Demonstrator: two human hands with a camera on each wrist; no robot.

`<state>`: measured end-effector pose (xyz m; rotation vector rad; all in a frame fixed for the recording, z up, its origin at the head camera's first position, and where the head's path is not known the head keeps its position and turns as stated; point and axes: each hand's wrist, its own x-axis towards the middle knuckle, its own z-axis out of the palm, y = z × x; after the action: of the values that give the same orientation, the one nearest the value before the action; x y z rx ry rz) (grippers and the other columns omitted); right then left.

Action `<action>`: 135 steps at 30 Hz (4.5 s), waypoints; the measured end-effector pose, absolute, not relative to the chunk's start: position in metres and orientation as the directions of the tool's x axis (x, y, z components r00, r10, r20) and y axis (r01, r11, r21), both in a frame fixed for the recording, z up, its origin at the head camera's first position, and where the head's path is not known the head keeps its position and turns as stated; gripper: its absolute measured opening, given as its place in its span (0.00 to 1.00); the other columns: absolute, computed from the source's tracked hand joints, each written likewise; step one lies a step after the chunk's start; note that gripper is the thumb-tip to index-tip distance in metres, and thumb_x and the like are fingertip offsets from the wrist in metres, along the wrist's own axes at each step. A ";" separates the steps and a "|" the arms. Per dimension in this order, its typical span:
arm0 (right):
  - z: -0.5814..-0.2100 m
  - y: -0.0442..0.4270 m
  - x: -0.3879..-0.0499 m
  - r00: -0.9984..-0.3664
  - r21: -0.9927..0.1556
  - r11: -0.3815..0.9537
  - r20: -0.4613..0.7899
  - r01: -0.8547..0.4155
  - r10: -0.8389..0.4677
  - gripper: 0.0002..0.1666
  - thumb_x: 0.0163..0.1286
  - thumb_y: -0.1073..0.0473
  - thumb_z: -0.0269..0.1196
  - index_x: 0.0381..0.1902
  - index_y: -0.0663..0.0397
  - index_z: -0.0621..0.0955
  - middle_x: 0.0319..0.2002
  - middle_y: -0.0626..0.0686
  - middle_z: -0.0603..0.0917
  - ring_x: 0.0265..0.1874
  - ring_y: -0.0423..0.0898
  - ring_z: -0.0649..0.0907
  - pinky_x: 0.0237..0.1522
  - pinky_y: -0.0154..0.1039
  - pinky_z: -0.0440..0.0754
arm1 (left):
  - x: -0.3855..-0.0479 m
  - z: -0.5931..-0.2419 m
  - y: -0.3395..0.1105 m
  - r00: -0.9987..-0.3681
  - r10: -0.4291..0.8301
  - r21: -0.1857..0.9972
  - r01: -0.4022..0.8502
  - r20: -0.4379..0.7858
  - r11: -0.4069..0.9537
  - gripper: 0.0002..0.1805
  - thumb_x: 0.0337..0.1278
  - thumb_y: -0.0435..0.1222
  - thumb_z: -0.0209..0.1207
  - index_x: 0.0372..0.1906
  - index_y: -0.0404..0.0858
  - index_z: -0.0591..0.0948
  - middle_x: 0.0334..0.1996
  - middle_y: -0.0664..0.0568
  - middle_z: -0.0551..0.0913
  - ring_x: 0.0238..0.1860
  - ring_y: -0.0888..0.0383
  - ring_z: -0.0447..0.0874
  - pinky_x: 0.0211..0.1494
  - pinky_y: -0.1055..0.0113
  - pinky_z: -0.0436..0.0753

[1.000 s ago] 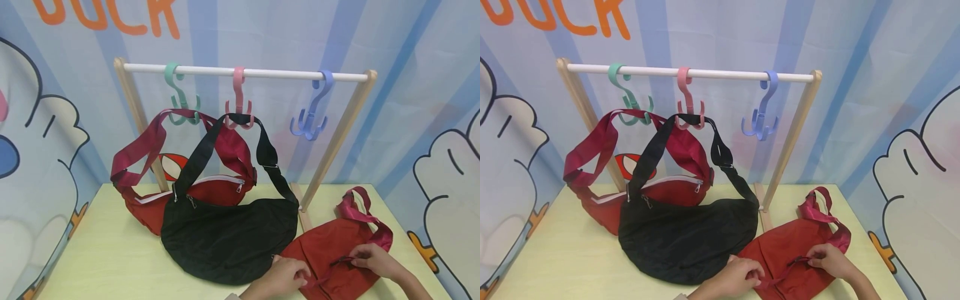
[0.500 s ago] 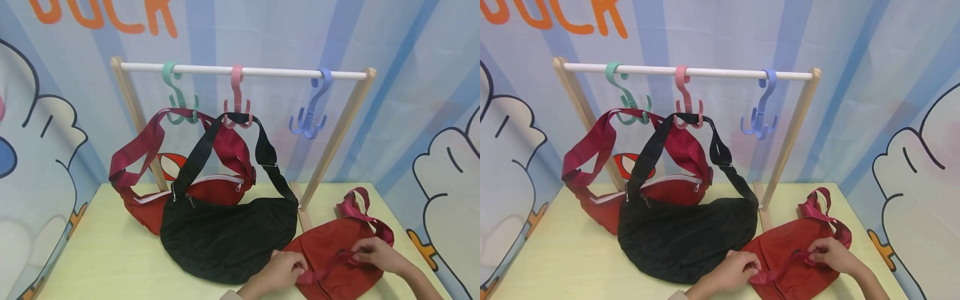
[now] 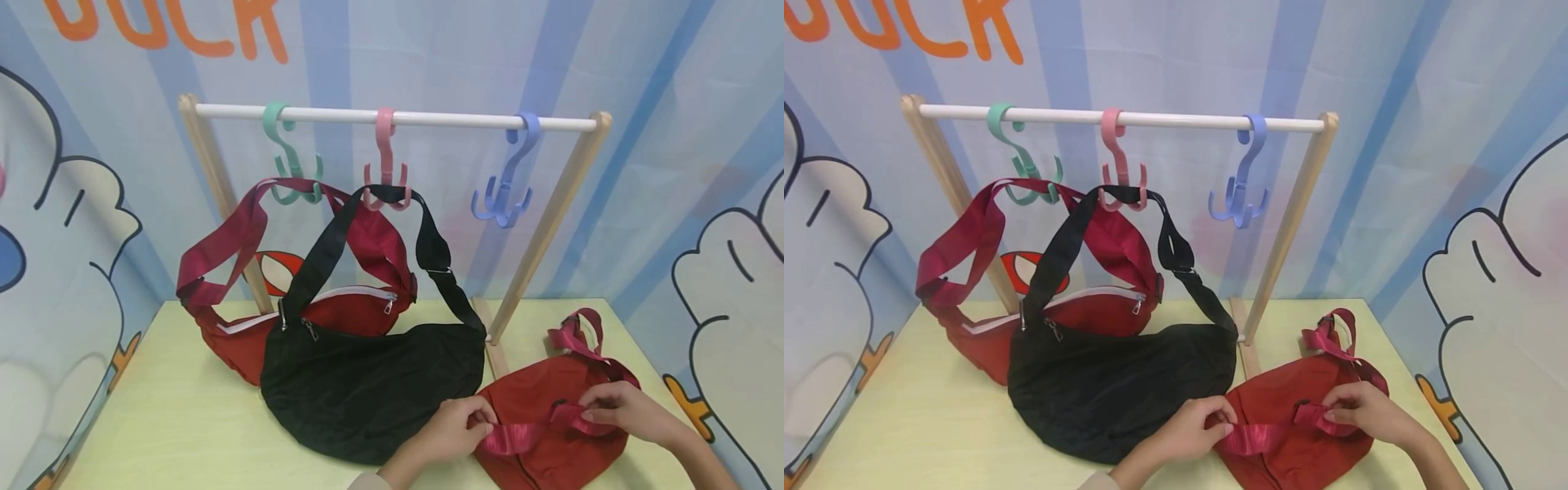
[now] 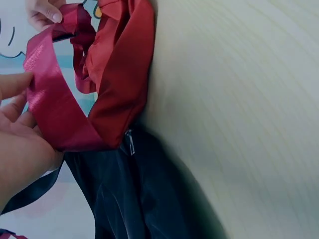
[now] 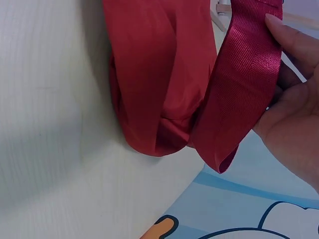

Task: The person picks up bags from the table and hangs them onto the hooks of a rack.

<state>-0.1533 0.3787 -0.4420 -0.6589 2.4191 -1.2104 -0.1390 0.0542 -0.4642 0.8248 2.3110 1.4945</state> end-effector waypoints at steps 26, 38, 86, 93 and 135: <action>-0.414 0.365 -0.152 -0.803 -0.832 0.473 -0.056 -0.292 -0.593 0.04 0.63 0.68 0.57 0.35 0.61 0.79 0.26 0.52 0.80 0.23 0.41 0.76 0.23 0.36 0.74 | -0.146 -0.452 0.048 -0.798 0.598 0.923 0.279 0.069 0.266 0.07 0.53 0.39 0.61 0.28 0.39 0.79 0.22 0.64 0.73 0.26 0.72 0.67 0.32 0.77 0.69; -0.403 0.352 -0.154 -0.802 -0.797 0.471 0.028 -0.379 -0.597 0.05 0.62 0.68 0.59 0.32 0.54 0.79 0.21 0.49 0.77 0.19 0.37 0.73 0.19 0.36 0.71 | -0.146 -0.441 0.047 -0.754 0.652 0.909 0.323 0.079 0.263 0.05 0.56 0.34 0.58 0.35 0.37 0.80 0.25 0.62 0.77 0.29 0.72 0.71 0.37 0.77 0.72; -0.344 0.363 -0.168 -0.818 -0.727 0.579 -0.042 -0.369 -0.574 0.04 0.64 0.67 0.57 0.33 0.55 0.79 0.23 0.49 0.77 0.20 0.43 0.75 0.22 0.36 0.75 | -0.175 -0.399 0.022 -0.819 0.559 0.904 0.331 0.131 0.272 0.04 0.57 0.34 0.58 0.36 0.38 0.79 0.26 0.57 0.77 0.27 0.64 0.72 0.32 0.74 0.74; -0.327 0.357 -0.171 -0.873 -0.655 0.663 -0.009 -0.363 -0.487 0.03 0.64 0.65 0.58 0.35 0.57 0.79 0.24 0.48 0.77 0.19 0.44 0.74 0.19 0.35 0.72 | -0.179 -0.392 0.023 -0.829 0.537 0.916 0.325 0.157 0.234 0.05 0.57 0.33 0.58 0.37 0.37 0.79 0.30 0.55 0.79 0.29 0.65 0.74 0.35 0.73 0.75; -0.271 0.324 -0.190 -0.926 -0.417 0.826 0.176 -0.379 -0.335 0.08 0.61 0.59 0.63 0.37 0.56 0.81 0.23 0.46 0.78 0.19 0.41 0.75 0.20 0.34 0.75 | -0.199 -0.333 0.015 -0.844 0.468 0.842 0.437 0.263 0.316 0.10 0.57 0.41 0.58 0.40 0.41 0.75 0.28 0.56 0.76 0.31 0.61 0.72 0.35 0.70 0.72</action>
<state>-0.1898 0.3238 -0.2708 -0.6060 3.0920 -0.7385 -0.1994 0.0153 -0.3334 0.8683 2.5244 1.5999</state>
